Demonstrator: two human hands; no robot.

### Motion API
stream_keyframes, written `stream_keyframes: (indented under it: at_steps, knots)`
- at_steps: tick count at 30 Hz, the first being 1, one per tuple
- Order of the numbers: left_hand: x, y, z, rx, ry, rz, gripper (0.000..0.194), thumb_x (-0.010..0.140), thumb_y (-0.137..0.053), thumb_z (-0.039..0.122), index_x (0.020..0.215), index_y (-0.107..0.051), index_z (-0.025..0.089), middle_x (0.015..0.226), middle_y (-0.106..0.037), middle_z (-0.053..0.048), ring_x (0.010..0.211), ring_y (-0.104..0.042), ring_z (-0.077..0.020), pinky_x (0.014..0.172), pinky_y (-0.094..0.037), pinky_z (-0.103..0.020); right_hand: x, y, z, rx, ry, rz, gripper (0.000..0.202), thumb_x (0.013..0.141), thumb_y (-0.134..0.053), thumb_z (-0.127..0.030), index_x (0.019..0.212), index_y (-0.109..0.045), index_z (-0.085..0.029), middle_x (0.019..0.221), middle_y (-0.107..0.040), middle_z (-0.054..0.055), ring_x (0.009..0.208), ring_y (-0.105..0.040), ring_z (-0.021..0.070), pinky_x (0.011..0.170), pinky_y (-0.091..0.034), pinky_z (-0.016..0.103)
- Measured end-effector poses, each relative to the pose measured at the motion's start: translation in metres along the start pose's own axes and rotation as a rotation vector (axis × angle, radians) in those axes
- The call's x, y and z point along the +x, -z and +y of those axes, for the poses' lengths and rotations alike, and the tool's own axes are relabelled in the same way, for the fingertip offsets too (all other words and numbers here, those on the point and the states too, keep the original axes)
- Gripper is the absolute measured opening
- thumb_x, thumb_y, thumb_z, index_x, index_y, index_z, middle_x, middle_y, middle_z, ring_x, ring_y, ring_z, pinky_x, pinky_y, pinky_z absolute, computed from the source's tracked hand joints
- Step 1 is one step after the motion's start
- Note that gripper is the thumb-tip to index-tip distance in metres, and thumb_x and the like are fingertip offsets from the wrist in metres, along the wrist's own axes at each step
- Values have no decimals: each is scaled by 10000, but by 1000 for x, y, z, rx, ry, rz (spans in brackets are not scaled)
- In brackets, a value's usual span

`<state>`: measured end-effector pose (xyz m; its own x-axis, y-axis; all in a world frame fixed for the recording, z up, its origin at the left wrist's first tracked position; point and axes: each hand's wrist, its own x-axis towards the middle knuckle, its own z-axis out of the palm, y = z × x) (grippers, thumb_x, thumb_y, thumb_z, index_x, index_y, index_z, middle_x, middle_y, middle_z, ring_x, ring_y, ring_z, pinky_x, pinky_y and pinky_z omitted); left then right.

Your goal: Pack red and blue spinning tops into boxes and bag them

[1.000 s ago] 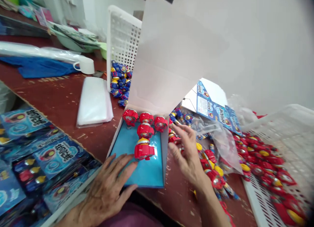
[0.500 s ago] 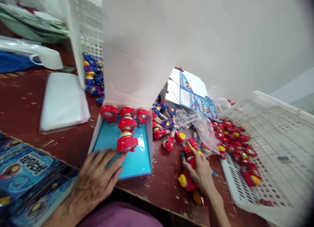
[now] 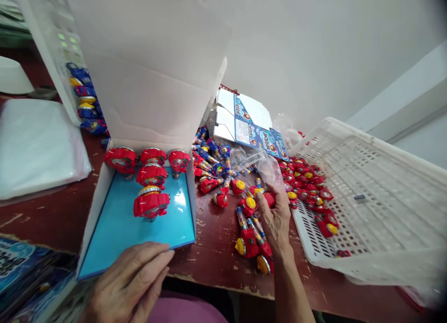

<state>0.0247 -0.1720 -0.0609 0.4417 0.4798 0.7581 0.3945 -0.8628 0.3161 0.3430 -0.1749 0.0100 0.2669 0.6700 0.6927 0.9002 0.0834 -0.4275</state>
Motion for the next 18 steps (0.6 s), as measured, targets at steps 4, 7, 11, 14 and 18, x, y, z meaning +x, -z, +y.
stream_keyframes:
  at_steps: [4,7,11,14,18]
  knots:
    - [19,-11,19,-61,17,-59,355,900,-497,88,1253,-527,105,1175,-606,-103,1137,-542,-138,986,-437,-212,-4,-27,-45,49,151,-466,294,917,-583,-322,1188,-547,-215,1142,-532,98,1028,-535,234,891,-460,379]
    - [20,-12,17,-80,24,-74,353,901,-473,81,1244,-537,136,1157,-626,-87,1110,-566,-131,979,-455,-210,-17,-57,-48,-154,177,-805,232,840,-675,-261,1051,-615,-187,1059,-556,110,939,-555,266,791,-480,394]
    - [5,-3,5,-53,67,-99,324,904,-469,89,1206,-562,157,1104,-651,-69,1048,-601,-118,944,-478,-189,-21,-77,-33,-140,213,-868,230,814,-722,-331,993,-642,-212,1045,-585,76,949,-563,261,786,-472,376]
    - [-2,0,0,-109,73,-97,322,889,-476,49,1174,-575,158,1046,-661,-62,1005,-615,-111,910,-493,-174,2,-81,-23,-78,202,-807,138,930,-585,-319,1027,-621,-229,1045,-595,33,932,-576,172,814,-466,276]
    - [2,-5,2,-186,65,-86,327,881,-458,12,1153,-572,155,992,-668,-61,945,-626,-117,863,-512,-187,55,-103,-3,-171,104,-653,273,931,-463,-136,1191,-546,-141,1152,-563,122,1076,-520,230,933,-421,352]
